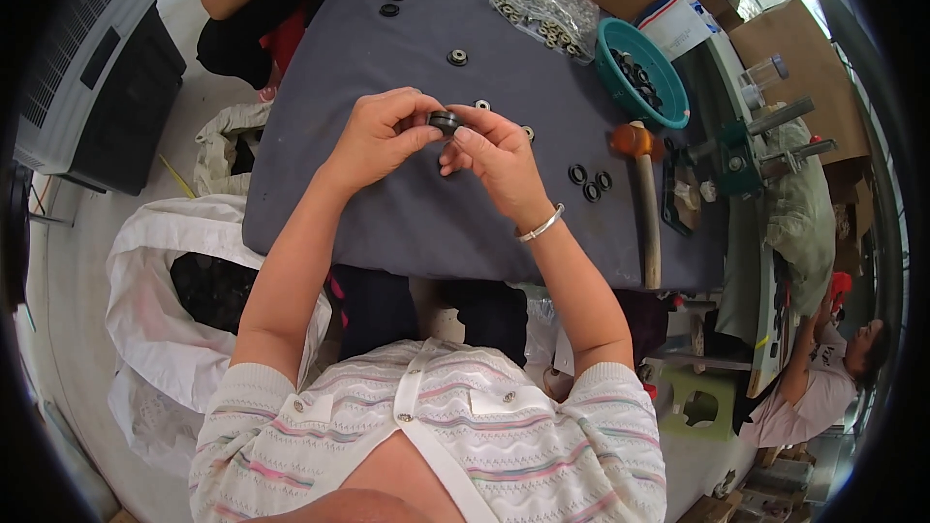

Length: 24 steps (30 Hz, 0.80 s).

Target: The person assembles circular mechanical components by inserting metal inserts into rubber rings and then securing them into black casings with a rubber mallet.

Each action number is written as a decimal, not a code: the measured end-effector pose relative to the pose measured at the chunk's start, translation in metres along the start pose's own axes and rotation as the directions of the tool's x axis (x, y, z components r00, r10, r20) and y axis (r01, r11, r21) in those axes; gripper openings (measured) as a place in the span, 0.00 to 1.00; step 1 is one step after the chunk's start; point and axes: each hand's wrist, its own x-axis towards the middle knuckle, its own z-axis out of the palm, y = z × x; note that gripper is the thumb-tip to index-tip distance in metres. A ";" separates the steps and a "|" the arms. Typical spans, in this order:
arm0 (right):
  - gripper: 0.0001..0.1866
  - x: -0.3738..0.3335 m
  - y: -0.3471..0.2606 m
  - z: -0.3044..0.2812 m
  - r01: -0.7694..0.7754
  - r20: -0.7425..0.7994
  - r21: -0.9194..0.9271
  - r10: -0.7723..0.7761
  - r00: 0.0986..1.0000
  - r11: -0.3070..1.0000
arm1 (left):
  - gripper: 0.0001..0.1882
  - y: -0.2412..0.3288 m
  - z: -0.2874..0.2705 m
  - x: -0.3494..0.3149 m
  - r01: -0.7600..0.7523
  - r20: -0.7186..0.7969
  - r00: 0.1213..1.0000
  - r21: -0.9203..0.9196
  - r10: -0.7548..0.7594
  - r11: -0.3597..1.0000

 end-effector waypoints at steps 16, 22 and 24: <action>0.12 0.021 0.003 -0.007 0.489 0.184 -0.652 -0.504 0.844 0.580 | 0.08 0.010 -0.010 -0.004 -0.266 0.026 0.960 0.410 0.280 0.873; 0.11 0.011 0.007 -0.006 0.478 0.177 -0.423 -0.447 0.877 0.770 | 0.12 0.016 -0.001 -0.008 -0.289 0.030 0.955 0.334 0.296 0.897; 0.12 0.007 0.011 -0.006 0.439 0.158 -0.342 -0.410 0.899 0.831 | 0.12 0.021 0.001 -0.011 -0.292 0.019 0.954 0.281 0.299 0.914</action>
